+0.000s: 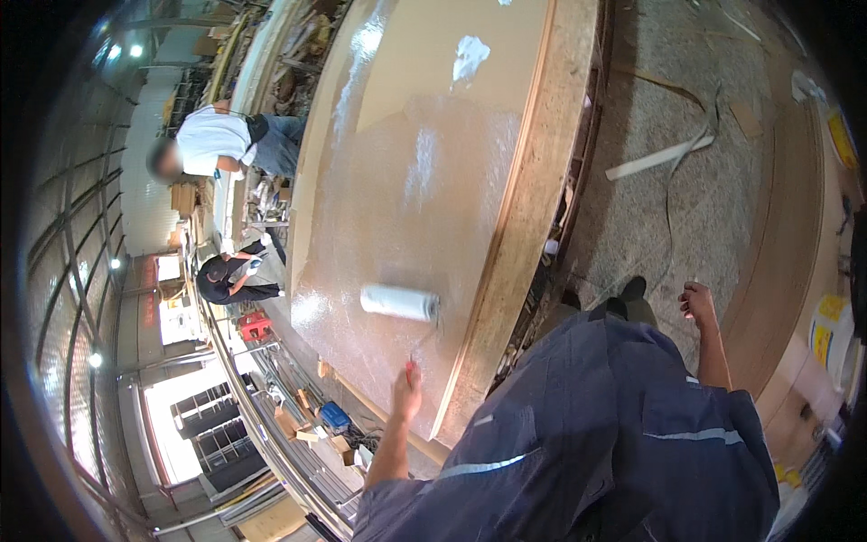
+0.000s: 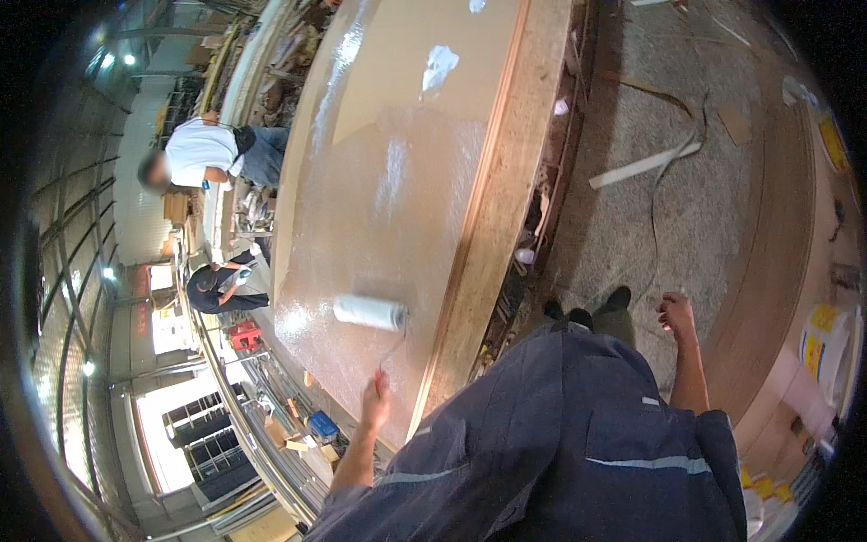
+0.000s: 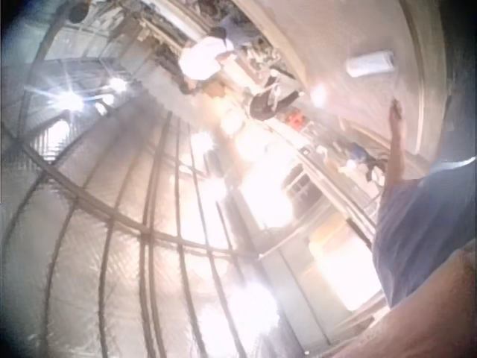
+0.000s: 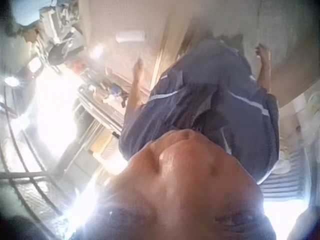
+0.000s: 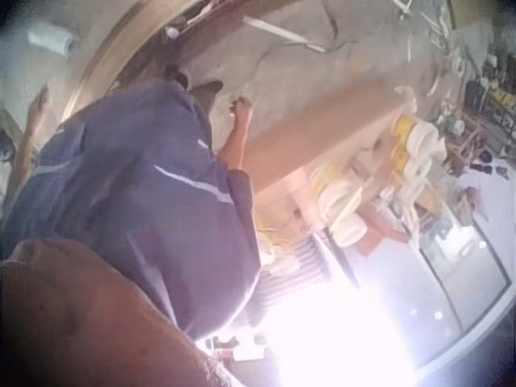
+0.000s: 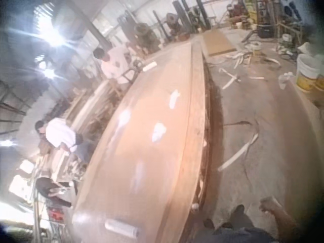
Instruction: The person applies a clear adhesive to a large flat board using a paint roller, then places a textured mat over the board and smooths it with a wooden block. The person works in a workshop with other workers visible in the background.
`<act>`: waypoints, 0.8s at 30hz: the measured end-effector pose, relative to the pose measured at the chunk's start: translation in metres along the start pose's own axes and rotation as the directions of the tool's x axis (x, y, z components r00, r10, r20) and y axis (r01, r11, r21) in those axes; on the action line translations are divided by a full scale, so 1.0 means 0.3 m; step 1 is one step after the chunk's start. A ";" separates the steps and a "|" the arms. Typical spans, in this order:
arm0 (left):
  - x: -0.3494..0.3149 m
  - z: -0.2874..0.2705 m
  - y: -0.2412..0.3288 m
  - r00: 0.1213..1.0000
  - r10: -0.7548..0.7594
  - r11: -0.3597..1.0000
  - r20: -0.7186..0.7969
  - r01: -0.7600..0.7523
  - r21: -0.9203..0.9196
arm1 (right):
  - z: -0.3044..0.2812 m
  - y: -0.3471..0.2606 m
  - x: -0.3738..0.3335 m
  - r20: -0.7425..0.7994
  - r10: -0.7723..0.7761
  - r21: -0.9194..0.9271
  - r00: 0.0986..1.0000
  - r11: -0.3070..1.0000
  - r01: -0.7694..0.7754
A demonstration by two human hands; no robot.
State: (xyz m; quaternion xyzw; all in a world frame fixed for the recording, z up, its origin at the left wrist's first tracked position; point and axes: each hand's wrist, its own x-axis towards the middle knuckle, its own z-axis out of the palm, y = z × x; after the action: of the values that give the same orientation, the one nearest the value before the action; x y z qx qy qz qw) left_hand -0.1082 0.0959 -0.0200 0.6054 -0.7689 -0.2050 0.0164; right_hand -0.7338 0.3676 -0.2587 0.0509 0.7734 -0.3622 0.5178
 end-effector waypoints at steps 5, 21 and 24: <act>-0.135 -0.018 0.074 0.956 -0.281 0.957 0.083 0.274 0.090 | -0.125 -0.184 0.132 0.013 -0.129 0.044 0.992 0.991 0.128; 1.881 -0.239 1.098 0.919 -0.069 0.939 0.389 -0.072 0.336 | -0.369 -0.085 0.200 -0.195 0.212 0.334 0.958 0.932 -0.139; 2.236 -0.156 1.422 0.918 0.010 0.922 0.397 -0.162 0.351 | -0.331 -0.091 0.196 -0.271 0.188 0.323 0.944 0.942 -0.095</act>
State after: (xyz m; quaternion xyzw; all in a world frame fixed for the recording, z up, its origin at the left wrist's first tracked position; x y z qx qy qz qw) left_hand -0.6684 -0.4690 0.0163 0.5094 -0.8081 -0.1681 -0.2435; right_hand -0.8490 0.3910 -0.2740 0.2403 0.7715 -0.4267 0.4061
